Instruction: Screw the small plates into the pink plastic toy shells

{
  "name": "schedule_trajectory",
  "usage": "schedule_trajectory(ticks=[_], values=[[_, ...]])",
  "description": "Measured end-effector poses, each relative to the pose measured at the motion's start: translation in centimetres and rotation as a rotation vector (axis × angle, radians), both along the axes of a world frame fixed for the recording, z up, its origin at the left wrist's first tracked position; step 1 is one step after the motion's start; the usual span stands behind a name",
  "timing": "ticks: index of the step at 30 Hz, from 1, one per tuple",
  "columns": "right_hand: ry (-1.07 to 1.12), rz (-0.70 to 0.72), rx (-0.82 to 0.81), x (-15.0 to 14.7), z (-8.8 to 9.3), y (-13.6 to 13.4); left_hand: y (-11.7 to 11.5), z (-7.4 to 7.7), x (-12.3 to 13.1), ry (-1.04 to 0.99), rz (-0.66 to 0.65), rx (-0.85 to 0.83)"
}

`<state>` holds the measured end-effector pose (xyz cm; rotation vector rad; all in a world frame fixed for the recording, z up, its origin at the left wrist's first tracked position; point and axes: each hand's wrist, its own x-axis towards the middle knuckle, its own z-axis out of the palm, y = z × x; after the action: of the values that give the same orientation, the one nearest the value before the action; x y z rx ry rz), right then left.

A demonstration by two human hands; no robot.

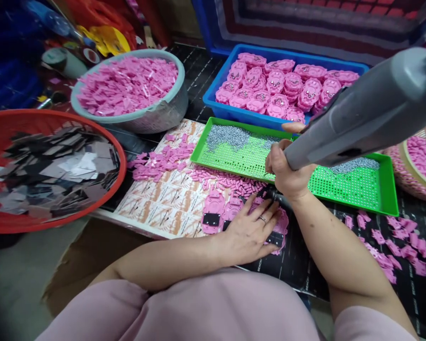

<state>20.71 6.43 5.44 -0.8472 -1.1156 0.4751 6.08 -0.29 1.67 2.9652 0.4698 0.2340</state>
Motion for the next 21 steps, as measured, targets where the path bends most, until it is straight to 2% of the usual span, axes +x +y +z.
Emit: schedule_trajectory(ticks=[4,9,14,17,21], values=[[-0.078,0.056,-0.007,0.0,-0.2,0.0,0.0,-0.1,0.0,0.0,0.016,-0.006],[-0.093,0.028,0.049,0.0,-0.2,-0.1,-0.1,-0.2,0.0,-0.007,0.013,-0.003],[-0.078,0.031,-0.025,-0.1,-0.5,0.1,-0.1,-0.3,0.0,-0.002,0.022,0.022],[-0.053,0.016,0.013,-0.3,0.4,0.0,-0.1,-0.3,0.0,-0.005,0.021,0.025],[-0.018,-0.045,0.138,0.1,3.2,-1.8,-0.1,-0.4,0.1,-0.001,0.018,0.008]])
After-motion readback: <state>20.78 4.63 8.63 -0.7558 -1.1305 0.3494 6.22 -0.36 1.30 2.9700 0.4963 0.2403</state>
